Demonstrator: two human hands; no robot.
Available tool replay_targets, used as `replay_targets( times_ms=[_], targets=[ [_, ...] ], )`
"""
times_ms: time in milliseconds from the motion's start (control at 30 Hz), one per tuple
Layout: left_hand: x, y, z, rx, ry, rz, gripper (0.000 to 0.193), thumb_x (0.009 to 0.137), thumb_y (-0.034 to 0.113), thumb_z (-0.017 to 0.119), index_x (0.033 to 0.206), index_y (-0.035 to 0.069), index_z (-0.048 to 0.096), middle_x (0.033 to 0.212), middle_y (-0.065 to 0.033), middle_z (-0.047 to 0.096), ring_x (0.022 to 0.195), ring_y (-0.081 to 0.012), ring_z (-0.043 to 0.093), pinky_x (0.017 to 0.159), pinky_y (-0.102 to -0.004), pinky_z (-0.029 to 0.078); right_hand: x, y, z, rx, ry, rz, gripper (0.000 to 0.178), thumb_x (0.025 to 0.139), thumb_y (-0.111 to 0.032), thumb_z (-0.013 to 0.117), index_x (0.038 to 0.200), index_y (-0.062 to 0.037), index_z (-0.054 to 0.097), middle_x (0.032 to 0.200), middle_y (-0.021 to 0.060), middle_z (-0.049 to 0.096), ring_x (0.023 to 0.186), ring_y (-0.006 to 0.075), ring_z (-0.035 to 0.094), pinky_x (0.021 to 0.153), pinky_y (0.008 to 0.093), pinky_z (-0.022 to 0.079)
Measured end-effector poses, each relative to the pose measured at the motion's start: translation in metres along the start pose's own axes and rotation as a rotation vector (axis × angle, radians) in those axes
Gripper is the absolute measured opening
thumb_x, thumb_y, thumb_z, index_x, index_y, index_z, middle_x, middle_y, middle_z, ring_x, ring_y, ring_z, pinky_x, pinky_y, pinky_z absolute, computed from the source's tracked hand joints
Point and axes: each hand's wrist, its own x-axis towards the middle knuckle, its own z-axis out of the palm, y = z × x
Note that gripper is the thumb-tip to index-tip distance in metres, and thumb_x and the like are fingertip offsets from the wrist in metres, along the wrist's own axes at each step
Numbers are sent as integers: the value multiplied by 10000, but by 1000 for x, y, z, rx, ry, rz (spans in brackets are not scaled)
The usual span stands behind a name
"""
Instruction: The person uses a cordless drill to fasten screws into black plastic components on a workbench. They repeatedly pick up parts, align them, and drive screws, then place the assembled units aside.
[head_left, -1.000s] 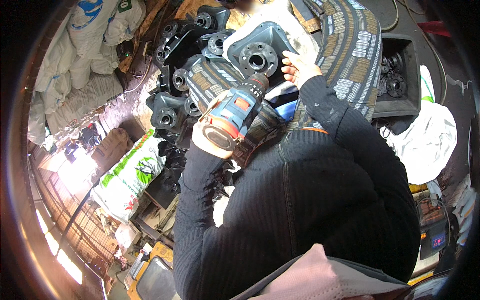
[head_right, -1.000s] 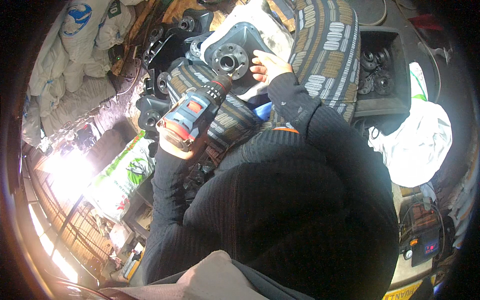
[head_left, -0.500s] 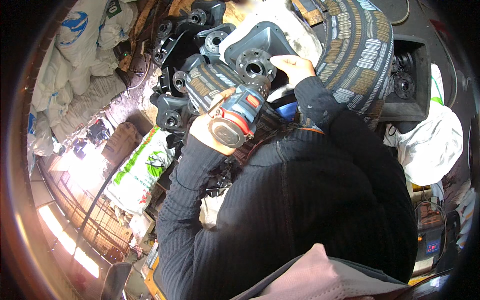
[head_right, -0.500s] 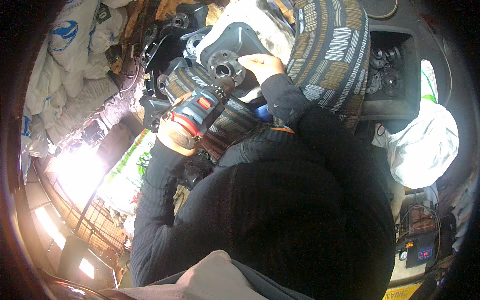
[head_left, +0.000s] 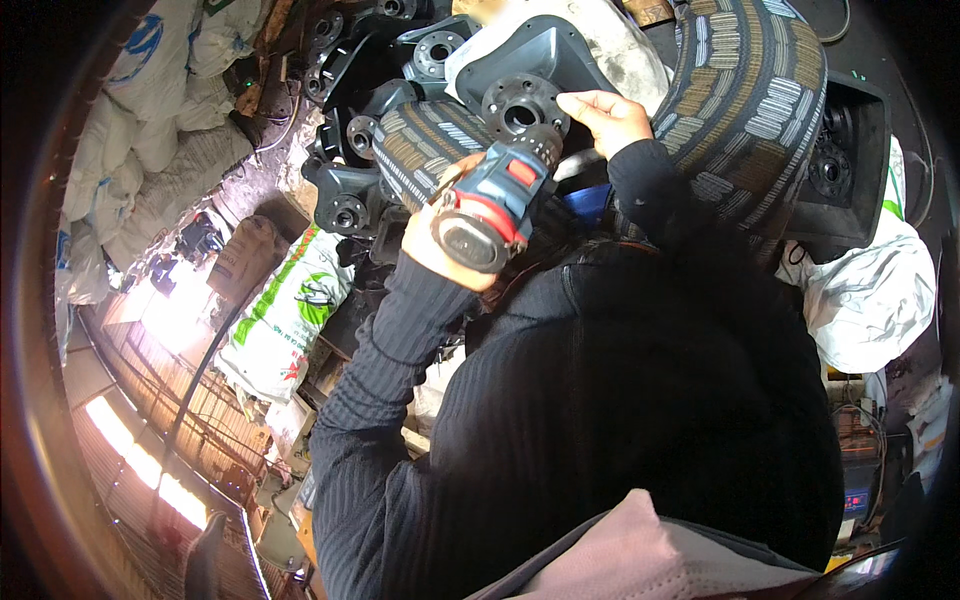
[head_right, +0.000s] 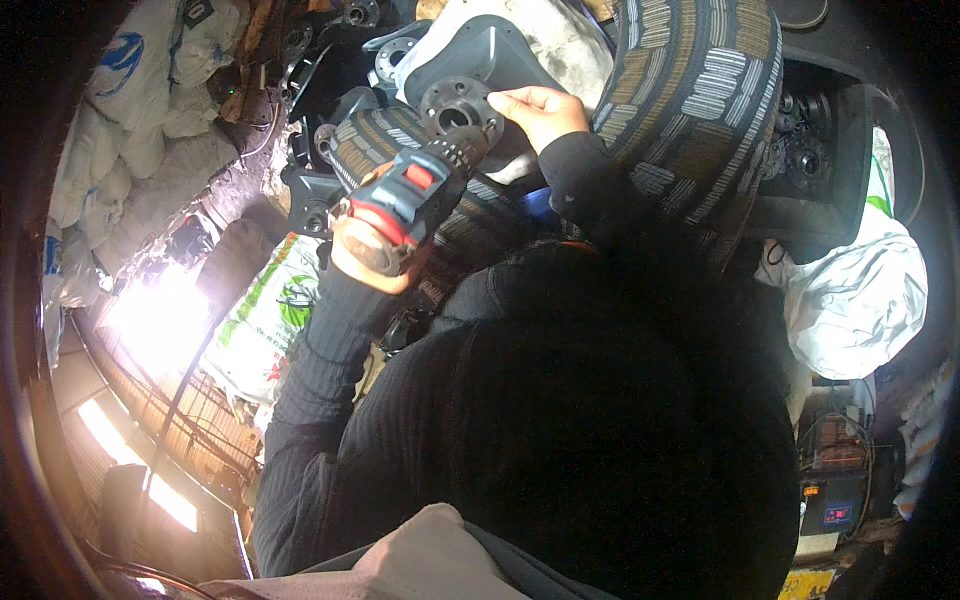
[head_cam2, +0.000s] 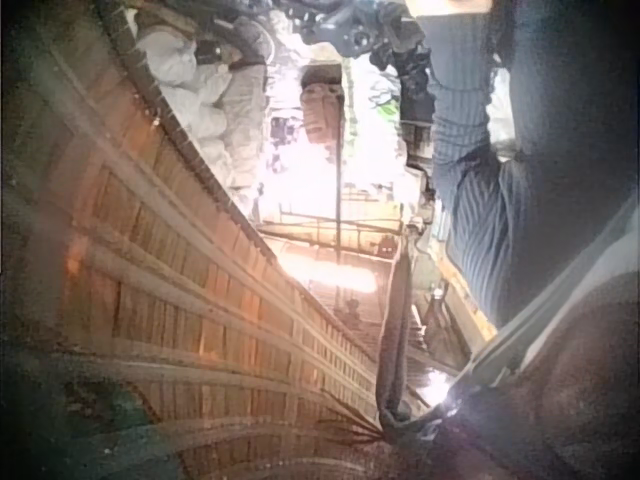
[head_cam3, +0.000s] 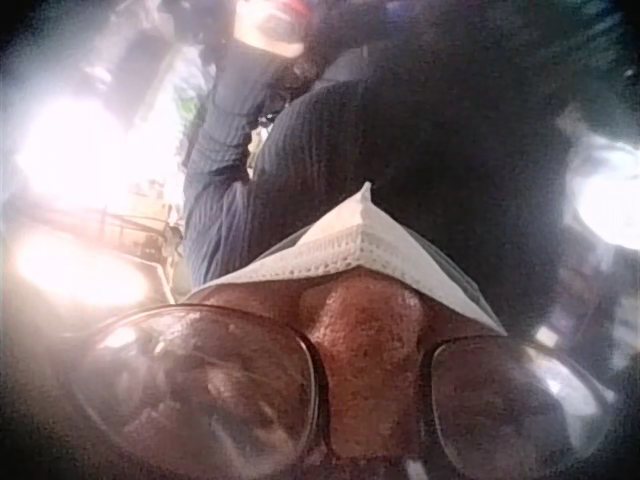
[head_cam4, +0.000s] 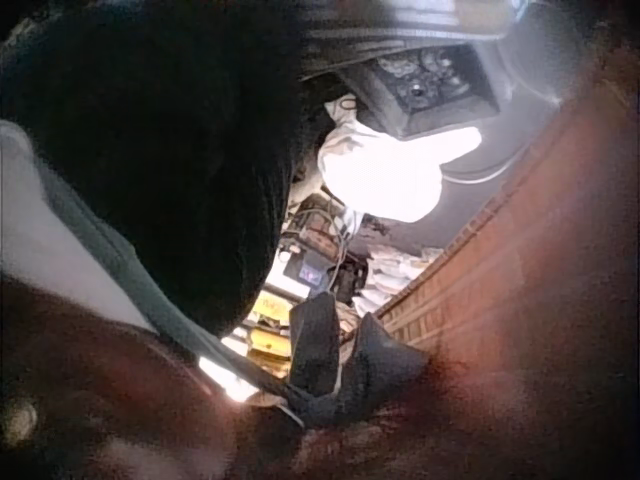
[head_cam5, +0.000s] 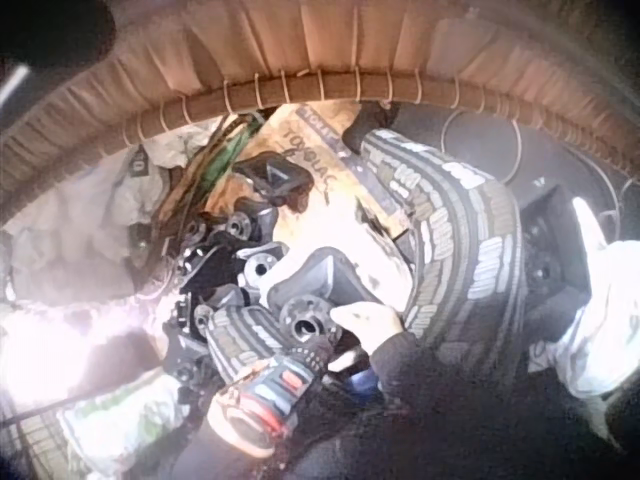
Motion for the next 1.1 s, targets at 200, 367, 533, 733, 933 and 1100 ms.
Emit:
replay_targets(
  times_ms=[200, 367, 533, 733, 933, 1100],
  targets=[
    [-9, 0, -7, 387, 124, 119, 456, 702, 217, 646, 1119, 78, 524, 1086, -109, 571, 994, -274, 547, 864, -374, 423, -2, -8, -5, -24, 0, -19, 207, 814, -218, 629, 953, -65, 639, 703, -41, 556, 511, 14, 387, 421, 179, 303],
    [-45, 18, 1, 206, 333, 256, 343, 705, 121, 655, 1035, 75, 570, 996, -97, 599, 893, -274, 586, 793, -365, 454, -19, -21, -28, 371, -115, -34, 290, 854, -230, 493, 1096, -91, 569, 861, 90, 611, 635, 102, 515, 510, 230, 445],
    [-52, 25, 13, 451, 311, 497, 318, 706, 160, 628, 1011, 99, 564, 951, -103, 590, 859, -291, 582, 759, -384, 464, -49, -37, -24, 447, -409, 37, 485, 869, -149, 409, 1321, -29, 282, 1228, 169, 477, 907, 196, 557, 693, 294, 472],
    [-62, 11, 28, 426, 301, 528, 364, 739, 178, 607, 1089, 107, 535, 1066, -99, 567, 992, -279, 547, 883, -396, 421, -52, -21, -23, 632, -521, 5, 423, 915, -150, 362, 1318, -35, 302, 1284, 136, 435, 1053, 230, 514, 860, 352, 453],
    [-63, 2, 26, 360, 103, 386, 470, 849, 193, 460, 1271, 56, 306, 1194, -96, 482, 1099, -201, 478, 960, -331, 367, -65, -26, -2, 613, -423, 23, 378, 930, -172, 359, 1282, -36, 368, 1265, 98, 464, 1097, 192, 491, 890, 339, 435],
    [-65, 4, 21, 345, 83, 307, 486, 842, 200, 480, 1272, 56, 308, 1188, -97, 484, 1081, -195, 491, 943, -320, 386, -62, -24, 1, 606, -454, 4, 377, 930, -189, 372, 1274, -34, 377, 1238, 87, 492, 1096, 190, 494, 902, 342, 428]
  ],
)
